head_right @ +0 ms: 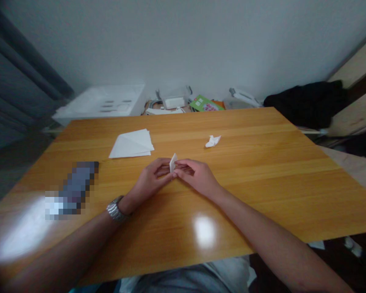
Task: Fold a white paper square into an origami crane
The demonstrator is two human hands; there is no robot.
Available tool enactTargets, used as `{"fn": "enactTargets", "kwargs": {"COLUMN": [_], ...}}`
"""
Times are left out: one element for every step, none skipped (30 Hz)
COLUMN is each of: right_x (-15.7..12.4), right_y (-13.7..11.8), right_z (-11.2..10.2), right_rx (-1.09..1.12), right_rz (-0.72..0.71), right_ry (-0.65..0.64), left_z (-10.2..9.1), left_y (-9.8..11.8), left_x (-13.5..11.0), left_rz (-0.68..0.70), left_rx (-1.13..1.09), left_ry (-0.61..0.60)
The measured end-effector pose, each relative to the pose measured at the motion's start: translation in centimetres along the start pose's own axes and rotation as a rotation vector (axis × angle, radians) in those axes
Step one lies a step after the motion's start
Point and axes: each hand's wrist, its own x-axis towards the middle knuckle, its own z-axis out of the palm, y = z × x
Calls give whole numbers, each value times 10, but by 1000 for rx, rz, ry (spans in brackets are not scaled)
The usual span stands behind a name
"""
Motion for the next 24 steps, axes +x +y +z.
{"fn": "enactTargets", "kwargs": {"right_x": [-1, -1, -2, -3, -3, -3, -4, -3, -2, -1, 0, 1, 3, 4, 5, 5, 5, 5, 5, 5, 5, 4, 4, 4], "right_y": [0, 0, -1, -1, -2, -2, -2, -2, -2, -1, 0, 1, 2, 3, 4, 4, 4, 4, 3, 2, 1, 1, 0, 0], "right_z": [0, 0, 0, 1, 1, 0, 0, 0, -1, -1, -2, -2, -3, -3, -2, -2, -1, 0, 1, 1, 1, 1, 0, 0], "right_rx": [-16, -21, -12, 7, 29, 46, 59, 67, 72, 71, 71, 68, 65, 69, 78, 95, 114, 128, 134, 133, 126, 114, 100, 89], "right_rz": [-18, -32, -38, -41, -43, -45, -46, -46, -43, -36, -27, -13, 3, 19, 36, 55, 71, 82, 85, 81, 70, 56, 41, 28], "right_ry": [0, -5, -14, -27, -38, -45, -47, -37, -12, 24, 69, 113, 141, 152, 144, 126, 106, 92, 85, 86, 88, 88, 84, 76], "left_z": [0, 0, -1, -2, -3, -5, -6, -7, -7, -8, -7, -7, -6, -4, -3, -1, 0, 2, 3, 3, 4, 4, 4, 4], "left_y": [0, 0, 1, 2, 3, 4, 5, 6, 6, 6, 6, 6, 6, 6, 6, 7, 8, 8, 9, 9, 10, 10, 10, 10], "left_x": [1, 1, 2, 3, 4, 4, 5, 6, 6, 6, 6, 5, 5, 4, 4, 3, 2, 2, 1, 1, 1, 0, 0, 0], "left_rz": [-10, -18, -25, -32, -39, -48, -61, -73, -85, -92, -95, -95, -94, -93, -92, -92, -91, -92, -93, -96, -100, -104, -103, -96], "left_rx": [-6, 1, 25, 62, 105, 145, 166, 171, 159, 139, 115, 88, 63, 41, 21, 4, -11, -21, -24, -23, -16, -6, 0, 5], "left_ry": [7, 18, 32, 49, 65, 82, 96, 106, 112, 111, 104, 93, 80, 67, 55, 44, 34, 26, 18, 11, 6, 5, 7, 11]}}
